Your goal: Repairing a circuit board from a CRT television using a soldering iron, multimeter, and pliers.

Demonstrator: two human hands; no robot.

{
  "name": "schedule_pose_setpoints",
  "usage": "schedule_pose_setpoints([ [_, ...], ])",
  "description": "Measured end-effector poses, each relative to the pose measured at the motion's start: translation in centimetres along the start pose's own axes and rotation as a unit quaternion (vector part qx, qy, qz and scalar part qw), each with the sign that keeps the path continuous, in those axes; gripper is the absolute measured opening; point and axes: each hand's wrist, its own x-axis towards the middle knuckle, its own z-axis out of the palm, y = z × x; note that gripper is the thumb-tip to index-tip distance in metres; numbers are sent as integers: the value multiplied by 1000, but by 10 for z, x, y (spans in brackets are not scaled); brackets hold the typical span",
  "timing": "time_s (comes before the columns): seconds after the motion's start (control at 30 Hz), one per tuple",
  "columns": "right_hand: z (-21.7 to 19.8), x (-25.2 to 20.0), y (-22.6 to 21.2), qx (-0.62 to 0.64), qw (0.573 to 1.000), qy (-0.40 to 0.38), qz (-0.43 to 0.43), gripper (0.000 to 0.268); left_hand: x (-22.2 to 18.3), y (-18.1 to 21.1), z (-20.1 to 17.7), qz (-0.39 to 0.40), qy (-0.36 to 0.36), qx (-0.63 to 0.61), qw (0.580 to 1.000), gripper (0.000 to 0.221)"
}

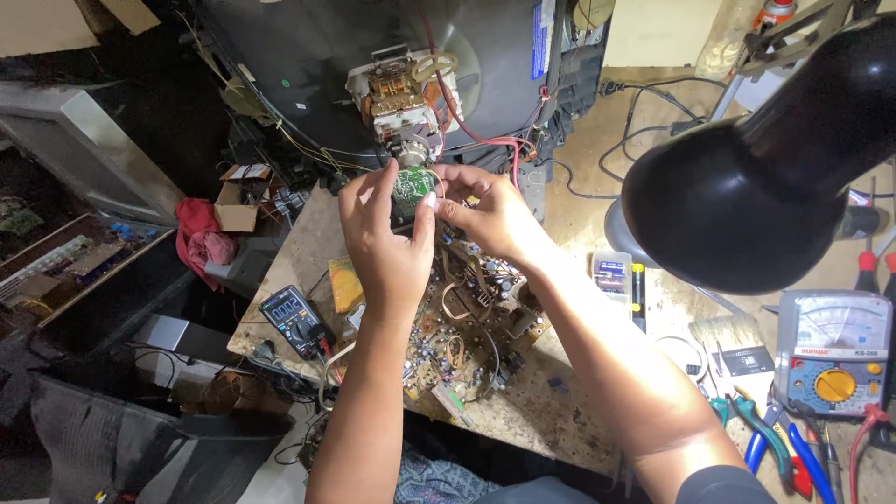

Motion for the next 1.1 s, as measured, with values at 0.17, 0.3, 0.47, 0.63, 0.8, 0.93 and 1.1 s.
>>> schedule_pose_setpoints([
  [0.17, -2, -1, -4, 9, 1000, -9, 2, 46, -2, -3, 2, 9, 3, 10, 1000, 49],
  [0.3, -2, -2, -6, -8, 1000, -15, 3, 45, -5, -10, 4, 16, 8, 13, 1000, 44],
  [0.47, 0, -1, -5, -1, 1000, -11, 13, 44, -4, -13, 7, 14, 22, 8, 1000, 41],
  [0.63, 0, 0, -3, -1, 1000, -14, 17, 44, -3, -13, 9, 6, 29, 8, 1000, 39],
  [0.8, 4, -1, -12, -11, 999, -15, 27, 46, -3, -10, 4, 10, 18, 20, 1000, 40],
  [0.93, 2, -11, -22, -35, 999, -9, 36, 48, -2, 1, -9, 9, 10, 19, 1000, 43],
  [1.1, 6, -19, -23, -35, 998, 10, 45, 53, -6, 7, -29, -23, 42, 7, 999, 39],
])
